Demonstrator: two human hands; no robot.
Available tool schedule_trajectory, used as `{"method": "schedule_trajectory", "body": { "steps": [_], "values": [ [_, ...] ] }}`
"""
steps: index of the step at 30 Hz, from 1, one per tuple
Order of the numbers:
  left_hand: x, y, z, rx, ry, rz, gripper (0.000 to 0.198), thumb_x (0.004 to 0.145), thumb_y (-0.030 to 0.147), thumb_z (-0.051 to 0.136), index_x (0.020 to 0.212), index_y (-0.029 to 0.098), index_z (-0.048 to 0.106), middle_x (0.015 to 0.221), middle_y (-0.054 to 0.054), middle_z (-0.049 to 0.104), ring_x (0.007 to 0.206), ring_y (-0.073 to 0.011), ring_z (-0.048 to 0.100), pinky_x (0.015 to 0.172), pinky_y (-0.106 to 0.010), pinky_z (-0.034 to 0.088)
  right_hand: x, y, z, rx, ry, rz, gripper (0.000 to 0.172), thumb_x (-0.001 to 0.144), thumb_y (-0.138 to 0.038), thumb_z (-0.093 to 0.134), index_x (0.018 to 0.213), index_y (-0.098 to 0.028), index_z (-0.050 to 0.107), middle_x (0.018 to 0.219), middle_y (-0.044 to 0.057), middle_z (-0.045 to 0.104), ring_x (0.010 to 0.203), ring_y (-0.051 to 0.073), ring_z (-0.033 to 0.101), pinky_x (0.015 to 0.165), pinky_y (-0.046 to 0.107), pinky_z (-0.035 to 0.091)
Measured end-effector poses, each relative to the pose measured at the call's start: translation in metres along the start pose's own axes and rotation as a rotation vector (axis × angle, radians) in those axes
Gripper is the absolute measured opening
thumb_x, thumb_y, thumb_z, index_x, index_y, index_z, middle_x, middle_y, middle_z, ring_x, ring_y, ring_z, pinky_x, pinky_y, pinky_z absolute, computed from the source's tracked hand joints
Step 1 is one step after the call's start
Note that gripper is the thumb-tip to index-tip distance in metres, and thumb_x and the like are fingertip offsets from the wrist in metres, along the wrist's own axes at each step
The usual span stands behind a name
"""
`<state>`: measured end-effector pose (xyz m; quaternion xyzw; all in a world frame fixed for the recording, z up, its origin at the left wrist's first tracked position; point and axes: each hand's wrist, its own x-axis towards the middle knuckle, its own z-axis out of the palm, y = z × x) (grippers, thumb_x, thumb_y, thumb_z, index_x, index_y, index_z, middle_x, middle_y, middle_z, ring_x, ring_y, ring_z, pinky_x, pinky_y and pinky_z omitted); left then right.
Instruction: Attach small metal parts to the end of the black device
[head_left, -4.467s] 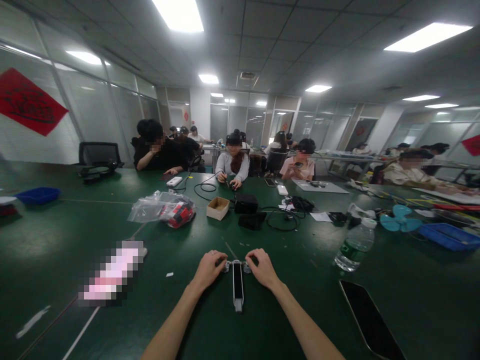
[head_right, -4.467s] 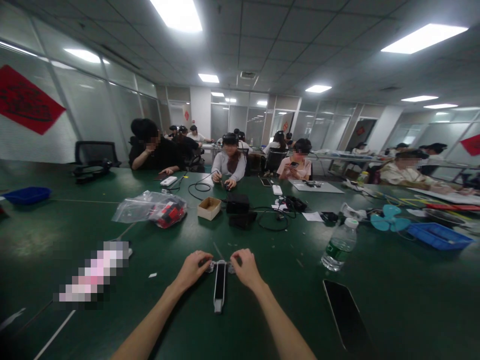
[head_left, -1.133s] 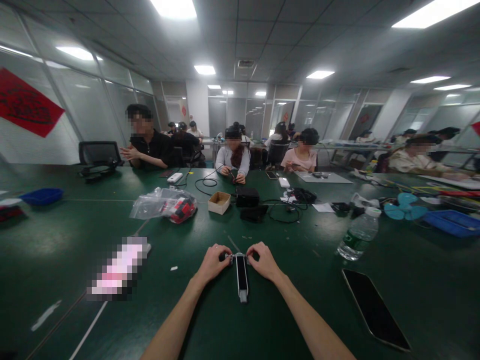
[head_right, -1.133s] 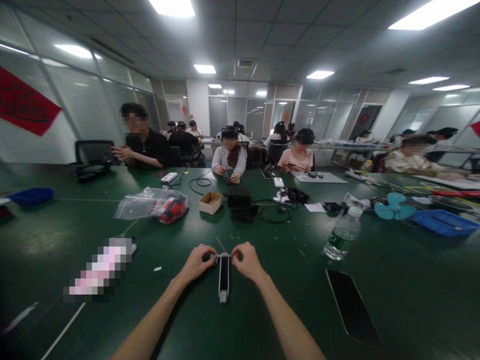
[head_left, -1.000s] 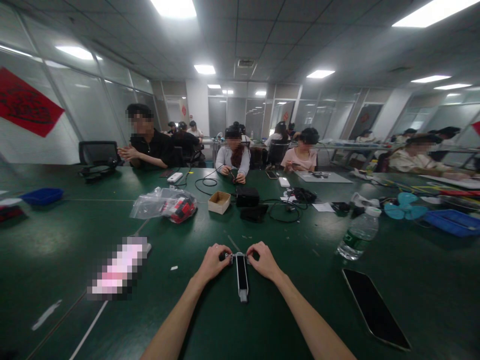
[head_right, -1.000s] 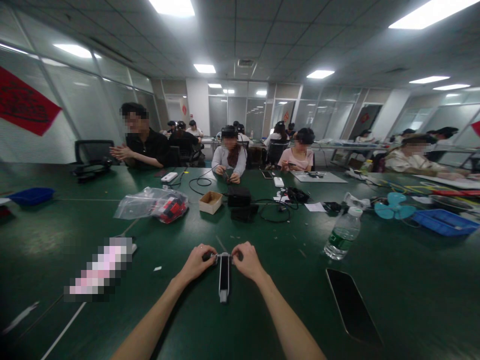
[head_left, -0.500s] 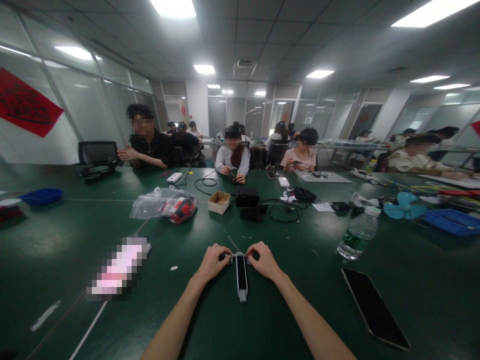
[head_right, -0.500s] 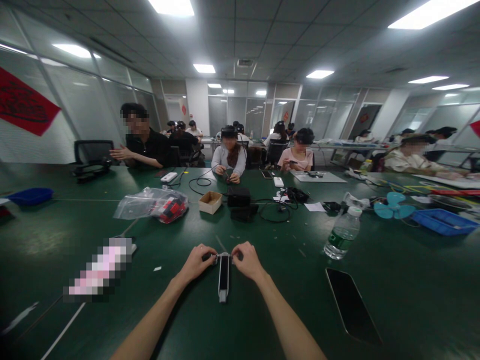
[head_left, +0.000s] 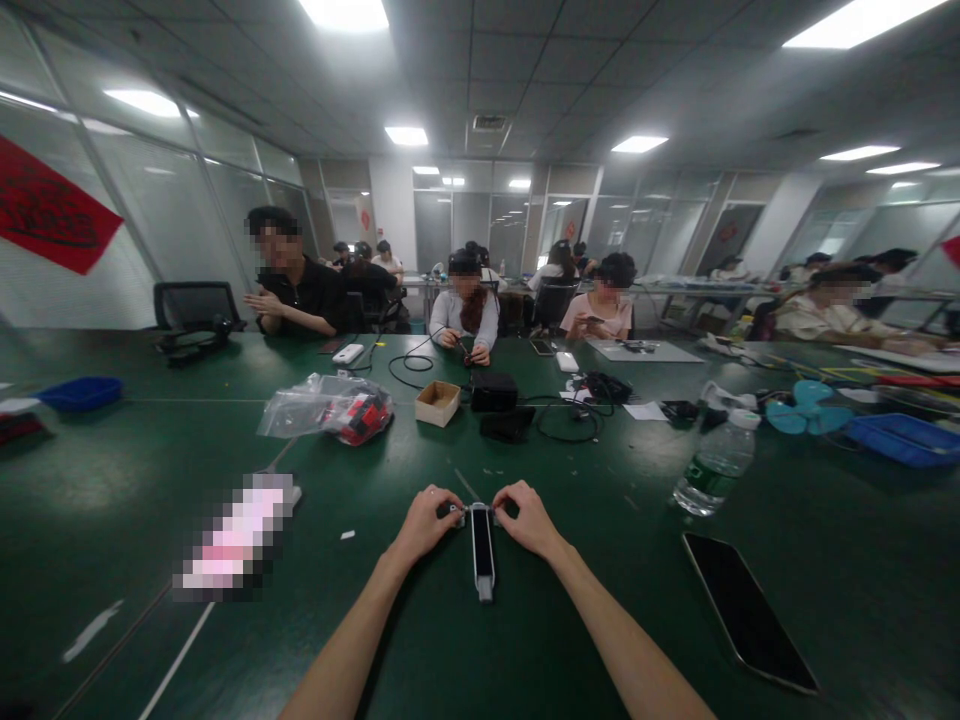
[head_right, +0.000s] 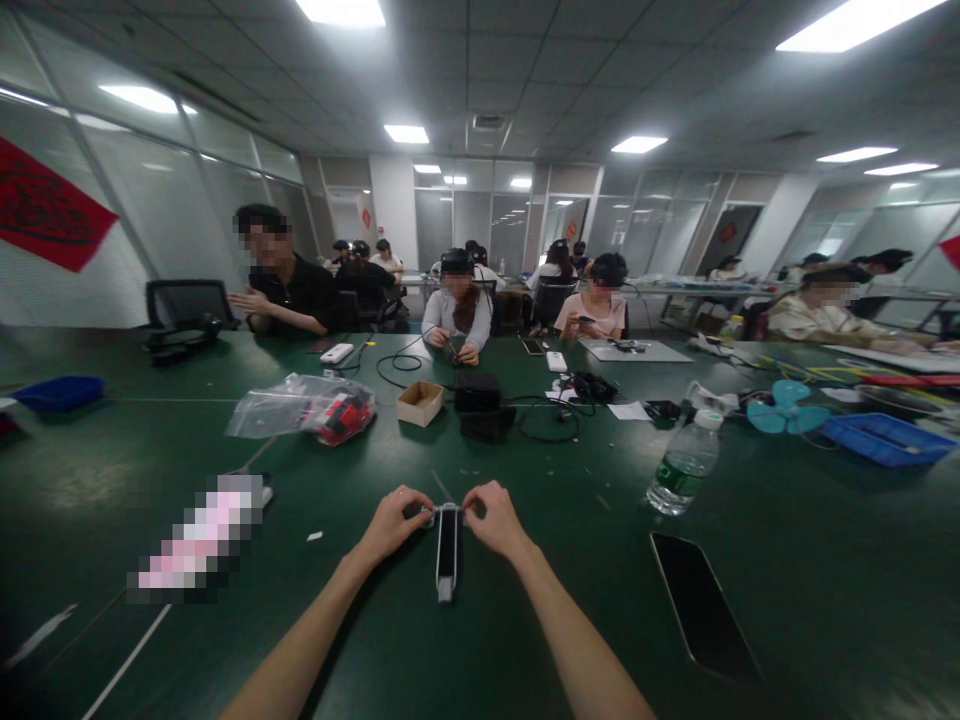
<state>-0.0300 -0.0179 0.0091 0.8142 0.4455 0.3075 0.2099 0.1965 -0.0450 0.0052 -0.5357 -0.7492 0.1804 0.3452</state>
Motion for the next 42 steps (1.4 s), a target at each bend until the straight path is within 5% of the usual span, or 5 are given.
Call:
{"method": "schedule_trajectory", "body": {
  "steps": [9,42],
  "values": [
    [-0.0009,0.0029,-0.0009,0.040,-0.026,0.000,0.016,0.081,0.025,0.060,0.095,0.024,0.068,0.091,-0.001,0.070,0.085,-0.0183,0.058,0.079,-0.032,0.041,0.0002,-0.0045,-0.0018,-0.006,-0.006,0.018,0.009,0.081,-0.020,0.054,0.079,-0.021,0.063,0.085,0.003,0.065,0.086,0.020,0.054,0.081,0.036,0.041],
    [-0.0002,0.0066,-0.0031,0.078,-0.054,-0.056,0.014,0.085,0.030,0.058,0.086,0.023,0.070,0.089,-0.001,0.071,0.085,-0.0187,0.058,0.079,-0.033,0.038,0.0001,-0.0039,-0.0029,-0.001,-0.031,0.044,0.009,0.080,-0.020,0.054,0.079,-0.021,0.063,0.083,0.003,0.063,0.084,0.020,0.054,0.078,0.035,0.042]
  ]
}}
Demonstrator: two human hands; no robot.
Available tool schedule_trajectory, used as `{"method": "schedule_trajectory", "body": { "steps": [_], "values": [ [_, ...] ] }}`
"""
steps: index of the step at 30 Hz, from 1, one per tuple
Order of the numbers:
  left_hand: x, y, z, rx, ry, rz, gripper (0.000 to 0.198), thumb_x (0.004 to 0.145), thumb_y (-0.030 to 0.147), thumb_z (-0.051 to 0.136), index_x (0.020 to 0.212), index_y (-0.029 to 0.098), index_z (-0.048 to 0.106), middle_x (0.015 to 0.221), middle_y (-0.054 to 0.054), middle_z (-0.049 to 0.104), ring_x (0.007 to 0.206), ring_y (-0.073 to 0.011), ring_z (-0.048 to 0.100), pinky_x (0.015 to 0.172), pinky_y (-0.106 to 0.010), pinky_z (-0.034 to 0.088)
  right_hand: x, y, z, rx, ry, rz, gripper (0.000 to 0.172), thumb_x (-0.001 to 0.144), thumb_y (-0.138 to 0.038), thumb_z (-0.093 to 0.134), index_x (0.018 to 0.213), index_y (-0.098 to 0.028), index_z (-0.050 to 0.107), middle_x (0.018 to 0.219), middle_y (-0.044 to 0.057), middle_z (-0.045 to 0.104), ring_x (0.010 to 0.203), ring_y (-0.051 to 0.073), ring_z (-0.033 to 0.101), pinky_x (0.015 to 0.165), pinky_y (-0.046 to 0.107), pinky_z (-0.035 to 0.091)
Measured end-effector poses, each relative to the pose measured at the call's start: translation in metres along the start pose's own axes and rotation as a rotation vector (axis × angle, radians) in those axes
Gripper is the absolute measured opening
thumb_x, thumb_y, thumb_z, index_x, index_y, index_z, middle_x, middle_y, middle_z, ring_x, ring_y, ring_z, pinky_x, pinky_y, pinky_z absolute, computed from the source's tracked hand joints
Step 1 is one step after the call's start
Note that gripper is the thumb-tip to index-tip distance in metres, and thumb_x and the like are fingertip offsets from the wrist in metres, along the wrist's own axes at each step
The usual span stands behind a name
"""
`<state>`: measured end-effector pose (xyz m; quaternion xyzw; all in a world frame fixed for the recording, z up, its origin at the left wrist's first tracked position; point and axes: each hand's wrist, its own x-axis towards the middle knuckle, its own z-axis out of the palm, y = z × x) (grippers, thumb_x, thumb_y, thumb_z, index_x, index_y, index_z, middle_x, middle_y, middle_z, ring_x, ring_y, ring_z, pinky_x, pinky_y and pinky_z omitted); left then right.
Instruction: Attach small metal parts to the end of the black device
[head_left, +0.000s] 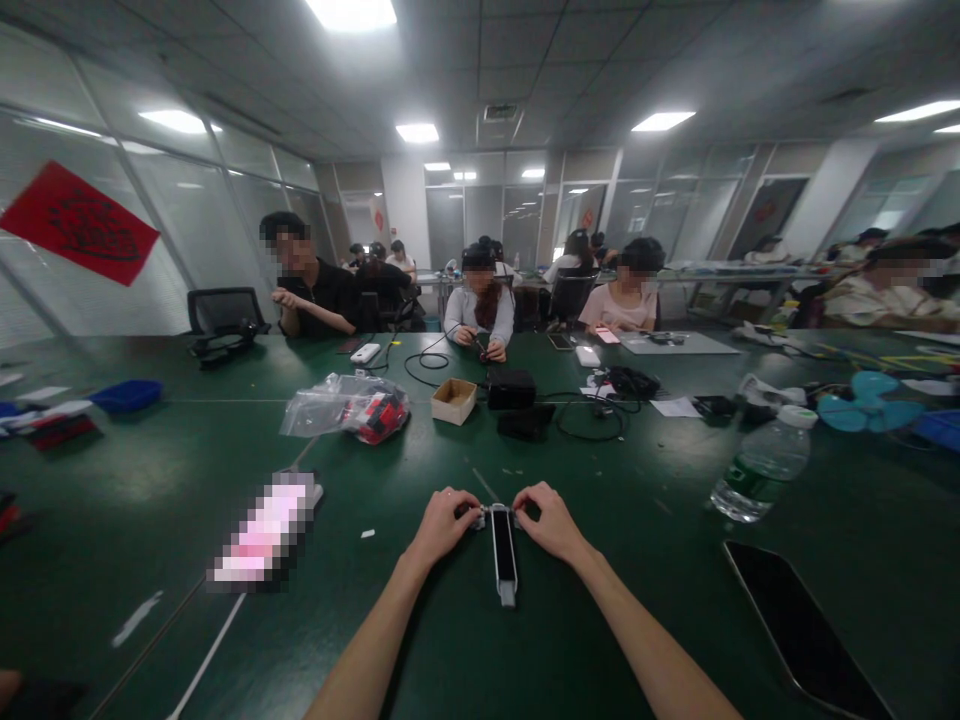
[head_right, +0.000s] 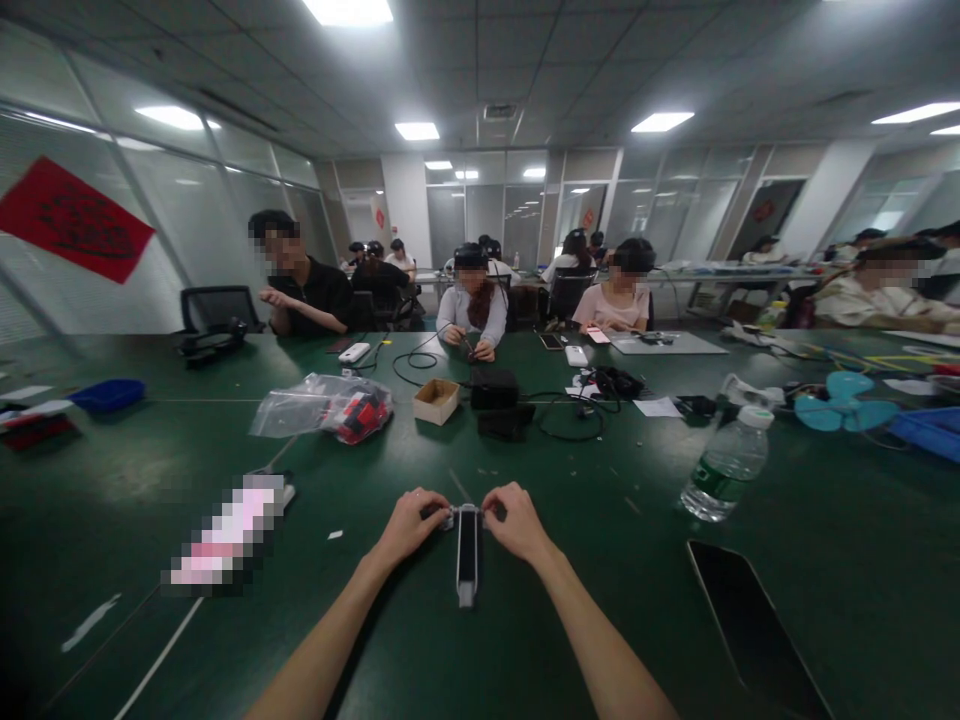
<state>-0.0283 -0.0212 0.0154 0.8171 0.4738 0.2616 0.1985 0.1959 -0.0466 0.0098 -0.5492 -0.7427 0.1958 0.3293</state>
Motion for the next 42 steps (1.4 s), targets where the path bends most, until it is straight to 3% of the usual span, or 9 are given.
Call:
{"method": "schedule_trajectory", "body": {
  "steps": [16,42],
  "values": [
    [-0.0012,0.0002,0.0003,-0.020,0.019,0.052,0.010,0.084,0.022,0.058,0.087,0.022,0.067,0.086,-0.001,0.067,0.084,-0.0181,0.057,0.078,-0.030,0.041,0.0003,-0.0017,0.0003,0.003,0.000,0.000,0.010,0.079,-0.020,0.054,0.079,-0.021,0.063,0.082,0.003,0.063,0.083,0.020,0.054,0.077,0.035,0.042],
    [-0.0031,-0.0002,0.0011,0.000,0.000,0.063,0.015,0.089,0.029,0.053,0.092,0.021,0.066,0.089,-0.001,0.068,0.087,-0.0177,0.057,0.077,-0.029,0.039,-0.0003,-0.0034,0.0007,0.008,-0.018,0.014,0.011,0.081,-0.021,0.051,0.080,-0.021,0.063,0.086,0.004,0.063,0.086,0.020,0.054,0.078,0.034,0.042]
  ]
}}
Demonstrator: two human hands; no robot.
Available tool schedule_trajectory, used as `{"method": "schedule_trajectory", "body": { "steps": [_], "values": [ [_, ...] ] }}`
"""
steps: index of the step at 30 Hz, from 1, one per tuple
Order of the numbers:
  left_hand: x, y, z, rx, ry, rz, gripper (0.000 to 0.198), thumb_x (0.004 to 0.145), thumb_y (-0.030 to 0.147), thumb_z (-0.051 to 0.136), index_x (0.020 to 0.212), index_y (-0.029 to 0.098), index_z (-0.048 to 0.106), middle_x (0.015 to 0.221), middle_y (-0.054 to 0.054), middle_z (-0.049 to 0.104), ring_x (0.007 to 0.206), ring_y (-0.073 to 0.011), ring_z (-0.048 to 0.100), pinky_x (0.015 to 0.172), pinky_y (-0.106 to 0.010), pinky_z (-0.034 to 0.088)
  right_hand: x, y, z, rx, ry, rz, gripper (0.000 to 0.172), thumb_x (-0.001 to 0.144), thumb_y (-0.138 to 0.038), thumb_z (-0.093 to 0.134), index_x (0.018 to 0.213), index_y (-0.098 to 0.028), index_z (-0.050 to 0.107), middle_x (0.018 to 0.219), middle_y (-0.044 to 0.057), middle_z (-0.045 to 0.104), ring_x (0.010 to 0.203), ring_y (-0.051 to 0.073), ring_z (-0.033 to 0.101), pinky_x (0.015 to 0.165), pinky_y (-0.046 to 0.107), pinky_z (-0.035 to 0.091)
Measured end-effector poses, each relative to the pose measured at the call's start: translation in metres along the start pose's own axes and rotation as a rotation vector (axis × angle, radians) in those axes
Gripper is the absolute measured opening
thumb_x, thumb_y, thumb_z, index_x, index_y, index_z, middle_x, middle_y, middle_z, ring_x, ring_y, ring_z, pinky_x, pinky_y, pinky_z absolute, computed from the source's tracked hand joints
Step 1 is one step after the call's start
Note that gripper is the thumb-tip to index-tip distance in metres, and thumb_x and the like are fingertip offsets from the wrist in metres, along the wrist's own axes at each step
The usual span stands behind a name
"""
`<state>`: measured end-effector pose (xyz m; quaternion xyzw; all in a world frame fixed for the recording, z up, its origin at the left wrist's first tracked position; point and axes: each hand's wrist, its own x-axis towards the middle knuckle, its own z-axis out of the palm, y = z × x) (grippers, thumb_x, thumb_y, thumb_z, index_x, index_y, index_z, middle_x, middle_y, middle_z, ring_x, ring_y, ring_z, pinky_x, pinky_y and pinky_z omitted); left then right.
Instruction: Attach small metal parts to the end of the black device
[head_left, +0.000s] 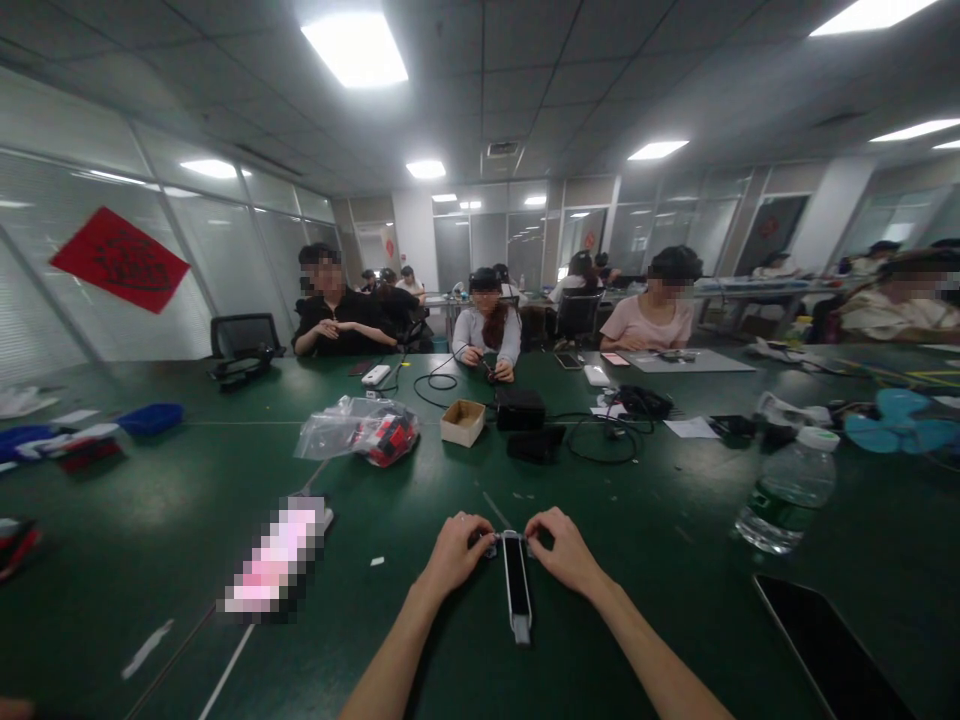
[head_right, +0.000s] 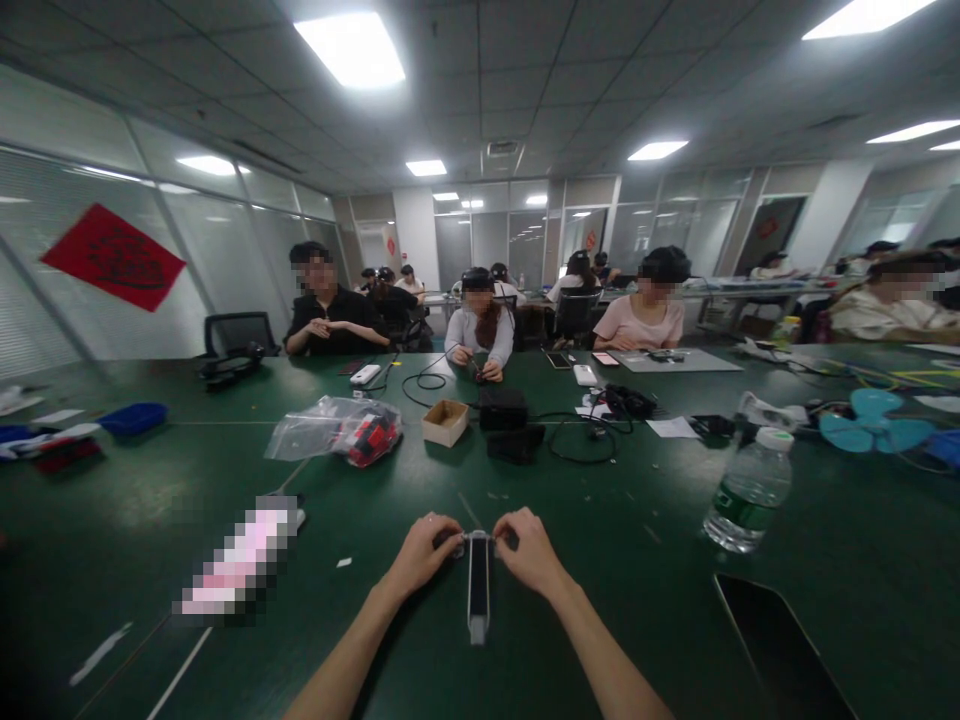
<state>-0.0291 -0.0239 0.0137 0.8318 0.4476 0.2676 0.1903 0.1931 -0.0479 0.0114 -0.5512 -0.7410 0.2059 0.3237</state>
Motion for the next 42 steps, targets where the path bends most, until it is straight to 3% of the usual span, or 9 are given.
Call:
{"method": "schedule_trajectory", "body": {
  "steps": [8,25,42],
  "values": [
    [0.0002,-0.0007,0.0004,0.010,-0.004,-0.008,0.015,0.089,0.024,0.052,0.093,0.021,0.066,0.090,-0.002,0.068,0.088,-0.0182,0.056,0.079,-0.030,0.039,-0.0003,-0.0015,-0.0012,-0.002,-0.002,0.005,0.011,0.081,-0.023,0.051,0.080,-0.021,0.063,0.086,0.004,0.063,0.086,0.021,0.054,0.079,0.036,0.042],
    [0.0005,0.0049,-0.0025,0.113,-0.022,-0.062,0.017,0.086,0.031,0.054,0.083,0.021,0.068,0.091,-0.004,0.066,0.092,-0.0206,0.055,0.081,-0.033,0.038,0.0002,-0.0016,-0.0005,-0.011,0.016,-0.023,0.011,0.080,-0.020,0.051,0.079,-0.021,0.062,0.085,0.003,0.064,0.087,0.020,0.054,0.080,0.035,0.041],
    [0.0015,-0.0004,-0.0070,0.199,-0.066,-0.018,0.019,0.091,0.026,0.048,0.094,0.022,0.067,0.092,-0.005,0.068,0.089,-0.0189,0.057,0.079,-0.030,0.040,-0.0002,-0.0026,-0.0016,-0.009,0.009,-0.012,0.011,0.080,-0.020,0.050,0.080,-0.021,0.062,0.085,0.003,0.063,0.087,0.020,0.054,0.079,0.035,0.041]
  ]
}}
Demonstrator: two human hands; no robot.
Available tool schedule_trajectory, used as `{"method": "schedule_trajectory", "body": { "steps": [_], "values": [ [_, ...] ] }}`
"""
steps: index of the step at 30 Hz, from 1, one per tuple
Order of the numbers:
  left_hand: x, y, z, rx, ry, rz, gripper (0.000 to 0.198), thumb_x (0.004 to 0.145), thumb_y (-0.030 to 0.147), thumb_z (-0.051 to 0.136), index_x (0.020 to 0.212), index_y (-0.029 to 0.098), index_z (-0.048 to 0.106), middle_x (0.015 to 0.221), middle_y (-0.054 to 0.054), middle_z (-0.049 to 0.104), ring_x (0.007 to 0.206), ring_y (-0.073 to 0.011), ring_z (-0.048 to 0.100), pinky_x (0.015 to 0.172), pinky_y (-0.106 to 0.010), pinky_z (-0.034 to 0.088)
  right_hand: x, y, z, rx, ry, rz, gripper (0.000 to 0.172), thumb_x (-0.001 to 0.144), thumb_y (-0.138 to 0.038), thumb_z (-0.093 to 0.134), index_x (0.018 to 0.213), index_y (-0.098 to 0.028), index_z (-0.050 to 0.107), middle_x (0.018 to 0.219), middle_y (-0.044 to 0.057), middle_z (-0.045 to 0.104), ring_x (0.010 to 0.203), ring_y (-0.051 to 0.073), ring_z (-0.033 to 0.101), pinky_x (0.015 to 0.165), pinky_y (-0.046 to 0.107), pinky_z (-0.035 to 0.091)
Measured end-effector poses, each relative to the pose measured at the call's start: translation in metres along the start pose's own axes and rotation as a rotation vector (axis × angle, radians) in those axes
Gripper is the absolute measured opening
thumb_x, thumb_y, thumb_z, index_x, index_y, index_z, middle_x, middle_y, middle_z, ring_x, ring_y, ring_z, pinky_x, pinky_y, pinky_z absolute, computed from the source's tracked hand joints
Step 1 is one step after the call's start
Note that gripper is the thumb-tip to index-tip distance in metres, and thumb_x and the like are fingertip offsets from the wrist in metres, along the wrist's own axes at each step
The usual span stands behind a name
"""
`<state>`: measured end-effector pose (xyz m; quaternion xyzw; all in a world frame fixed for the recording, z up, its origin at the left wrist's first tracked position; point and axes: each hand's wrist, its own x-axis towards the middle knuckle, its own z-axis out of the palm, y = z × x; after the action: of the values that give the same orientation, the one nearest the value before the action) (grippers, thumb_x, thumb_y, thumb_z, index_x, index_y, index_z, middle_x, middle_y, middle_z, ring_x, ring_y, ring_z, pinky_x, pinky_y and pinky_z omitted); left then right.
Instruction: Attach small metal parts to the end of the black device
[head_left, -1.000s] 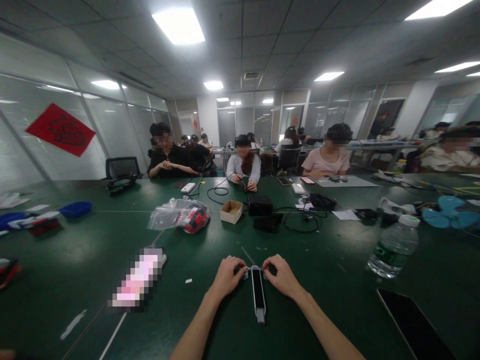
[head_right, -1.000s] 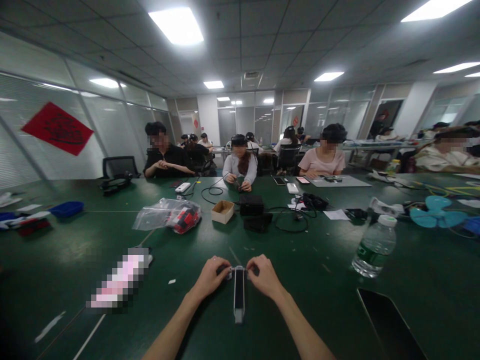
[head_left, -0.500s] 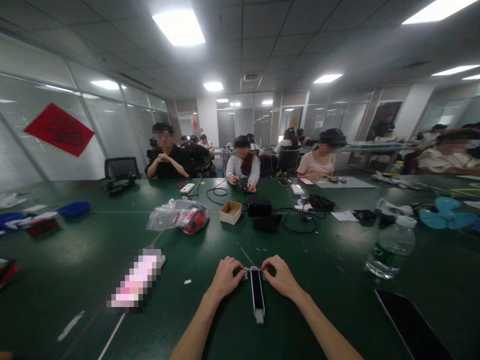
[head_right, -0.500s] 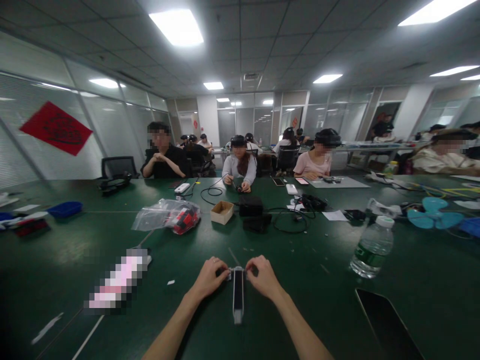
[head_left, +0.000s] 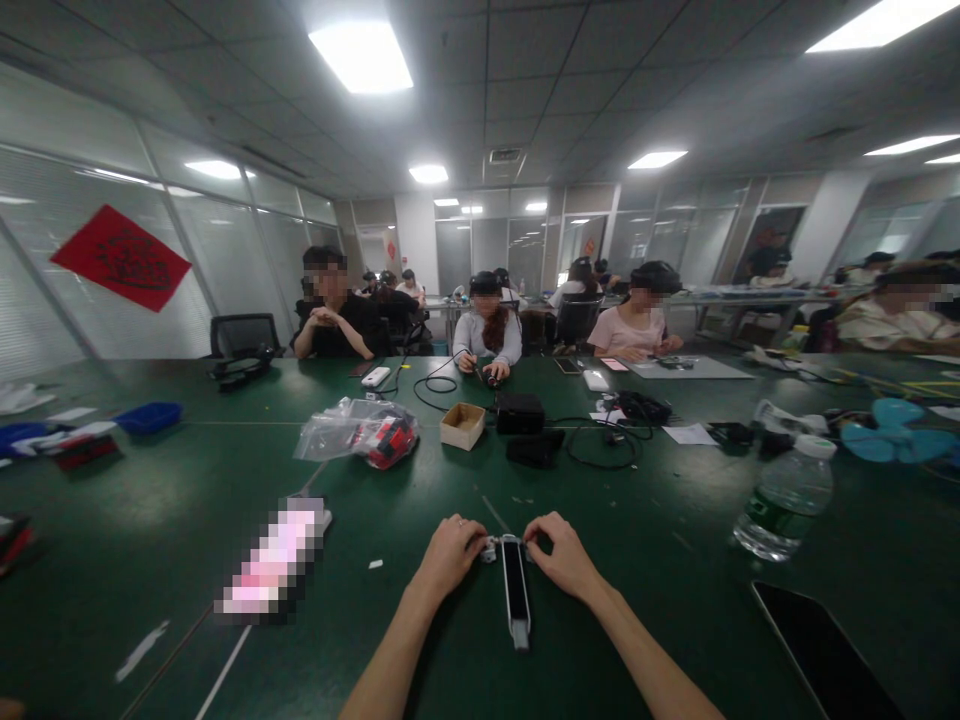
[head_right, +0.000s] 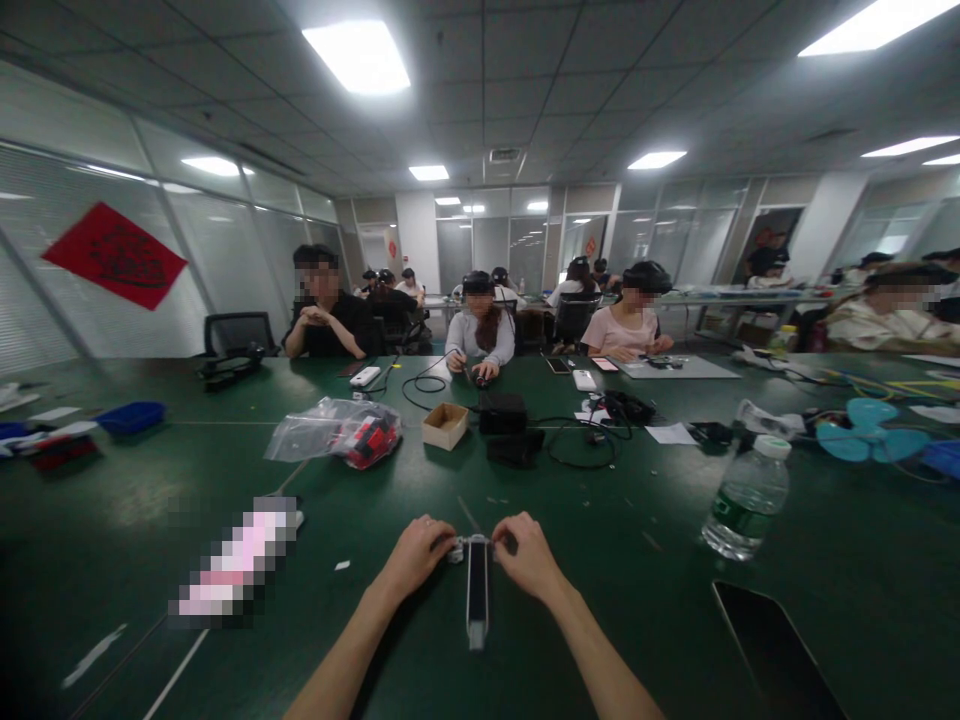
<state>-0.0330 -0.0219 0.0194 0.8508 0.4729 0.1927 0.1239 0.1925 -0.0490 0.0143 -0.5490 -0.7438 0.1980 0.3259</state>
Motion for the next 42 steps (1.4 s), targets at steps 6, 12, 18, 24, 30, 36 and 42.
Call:
{"method": "schedule_trajectory", "body": {
  "steps": [6,12,18,24,30,36,42],
  "values": [
    [-0.001,0.003,-0.004,0.021,0.002,0.015,0.017,0.086,0.022,0.051,0.090,0.022,0.068,0.088,-0.005,0.066,0.086,-0.0195,0.057,0.078,-0.029,0.041,0.000,0.000,-0.001,0.006,0.003,-0.005,0.011,0.080,-0.020,0.051,0.080,-0.021,0.062,0.084,0.003,0.063,0.086,0.020,0.054,0.080,0.035,0.042],
    [-0.001,0.004,-0.007,0.058,-0.020,-0.005,0.019,0.085,0.017,0.048,0.090,0.022,0.067,0.084,-0.004,0.065,0.082,-0.0184,0.057,0.075,-0.028,0.041,0.001,0.004,0.002,0.002,0.026,-0.022,0.011,0.079,-0.018,0.052,0.079,-0.020,0.063,0.082,0.002,0.063,0.085,0.020,0.053,0.078,0.034,0.041],
    [0.000,0.002,0.004,-0.105,0.066,-0.001,0.021,0.081,0.014,0.051,0.097,0.021,0.064,0.088,-0.002,0.066,0.085,-0.0171,0.058,0.079,-0.028,0.044,0.001,0.000,0.000,-0.009,0.018,-0.019,0.011,0.079,-0.018,0.052,0.078,-0.020,0.062,0.081,0.003,0.064,0.084,0.020,0.053,0.078,0.035,0.042],
    [0.001,0.004,0.012,-0.186,0.108,-0.064,0.018,0.084,0.017,0.053,0.098,0.021,0.063,0.091,-0.002,0.069,0.087,-0.0170,0.061,0.080,-0.029,0.046,0.000,-0.006,-0.004,-0.003,-0.004,0.000,0.011,0.079,-0.018,0.052,0.079,-0.020,0.063,0.083,0.003,0.064,0.085,0.020,0.054,0.080,0.036,0.042],
    [0.001,0.007,0.011,-0.236,0.140,-0.114,0.013,0.083,0.019,0.057,0.094,0.020,0.063,0.088,-0.001,0.071,0.084,-0.0164,0.063,0.078,-0.028,0.047,0.000,0.003,0.001,-0.013,0.013,-0.033,0.011,0.079,-0.020,0.052,0.080,-0.020,0.063,0.082,0.003,0.064,0.084,0.020,0.054,0.078,0.035,0.042],
    [0.000,0.011,0.010,-0.240,0.136,-0.133,0.011,0.081,0.017,0.060,0.090,0.020,0.064,0.084,0.000,0.072,0.081,-0.0160,0.064,0.076,-0.027,0.047,0.000,0.003,0.000,-0.005,0.002,-0.026,0.011,0.080,-0.020,0.052,0.080,-0.021,0.063,0.082,0.003,0.064,0.085,0.020,0.054,0.079,0.035,0.042],
    [0.000,0.013,0.005,-0.319,0.123,-0.146,0.012,0.079,0.019,0.059,0.091,0.020,0.064,0.083,0.001,0.073,0.078,-0.0157,0.067,0.074,-0.026,0.049,0.000,0.002,0.001,-0.013,0.006,-0.030,0.010,0.079,-0.019,0.053,0.079,-0.020,0.062,0.083,0.003,0.064,0.085,0.020,0.053,0.079,0.035,0.042]
  ]
}}
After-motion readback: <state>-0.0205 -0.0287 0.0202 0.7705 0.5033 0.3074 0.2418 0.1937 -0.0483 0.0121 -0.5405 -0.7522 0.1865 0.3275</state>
